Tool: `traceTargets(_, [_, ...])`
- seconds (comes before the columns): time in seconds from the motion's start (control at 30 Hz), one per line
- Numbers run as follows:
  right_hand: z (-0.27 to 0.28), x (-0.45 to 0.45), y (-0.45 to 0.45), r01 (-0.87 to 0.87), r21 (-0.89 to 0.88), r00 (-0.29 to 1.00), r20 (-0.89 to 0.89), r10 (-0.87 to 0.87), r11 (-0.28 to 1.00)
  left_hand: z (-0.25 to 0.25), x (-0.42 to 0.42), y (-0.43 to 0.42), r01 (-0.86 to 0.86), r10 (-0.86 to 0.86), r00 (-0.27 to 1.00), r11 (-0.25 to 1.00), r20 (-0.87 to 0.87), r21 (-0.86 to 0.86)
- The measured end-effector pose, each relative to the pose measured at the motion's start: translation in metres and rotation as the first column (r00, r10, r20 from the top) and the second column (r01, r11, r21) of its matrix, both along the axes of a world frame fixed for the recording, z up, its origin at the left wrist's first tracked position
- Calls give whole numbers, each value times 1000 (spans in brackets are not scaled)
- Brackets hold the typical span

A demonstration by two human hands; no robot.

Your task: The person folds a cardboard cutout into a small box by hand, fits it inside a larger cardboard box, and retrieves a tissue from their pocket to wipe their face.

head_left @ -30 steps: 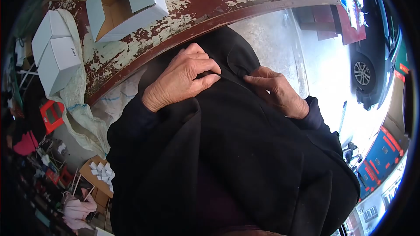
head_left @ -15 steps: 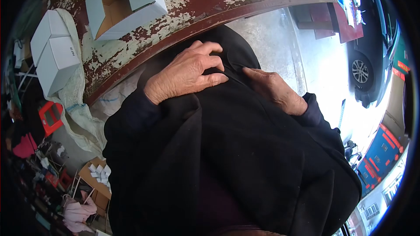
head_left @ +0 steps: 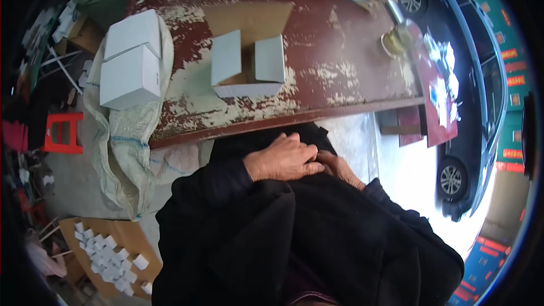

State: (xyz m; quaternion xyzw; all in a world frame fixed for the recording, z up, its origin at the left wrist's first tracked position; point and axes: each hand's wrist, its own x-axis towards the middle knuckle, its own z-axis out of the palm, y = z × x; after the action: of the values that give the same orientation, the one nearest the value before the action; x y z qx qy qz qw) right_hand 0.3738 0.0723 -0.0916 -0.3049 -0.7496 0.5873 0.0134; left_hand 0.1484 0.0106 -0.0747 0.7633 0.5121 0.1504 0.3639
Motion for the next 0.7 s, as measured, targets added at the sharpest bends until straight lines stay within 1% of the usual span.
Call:
traceTargets(0.03, [1,1,1,-24,30,1000,-2,24,999,-1,1,0,1,-1,1000,1000,4,-4])
traceTargets(0.1, [-10,5,-3,43,26,999,30,-44,999,0,3,-3,3,-3,1000,1000,10,-29])
traceTargets(0.13, [-17,9,-4,17,41,1000,25,-18,999,2,3,-5,-23,24,1000,1000,6,-14])
traceTargets(0.27, [-49,17,10,50,17,966,254,-52,999,14,1,-2,48,-45,998,993,34,-108])
traceTargets(0.4, [-49,11,10,40,27,974,223,-45,999,7,3,-4,36,-35,999,997,23,-62])
traceTargets(0.6, [-40,3,9,53,6,985,166,-53,999,0,8,-7,34,-33,999,999,27,-42])
traceTargets(0.7, [-51,-3,36,-5,44,991,136,-1,999,1,7,-3,37,-36,999,999,8,-17])
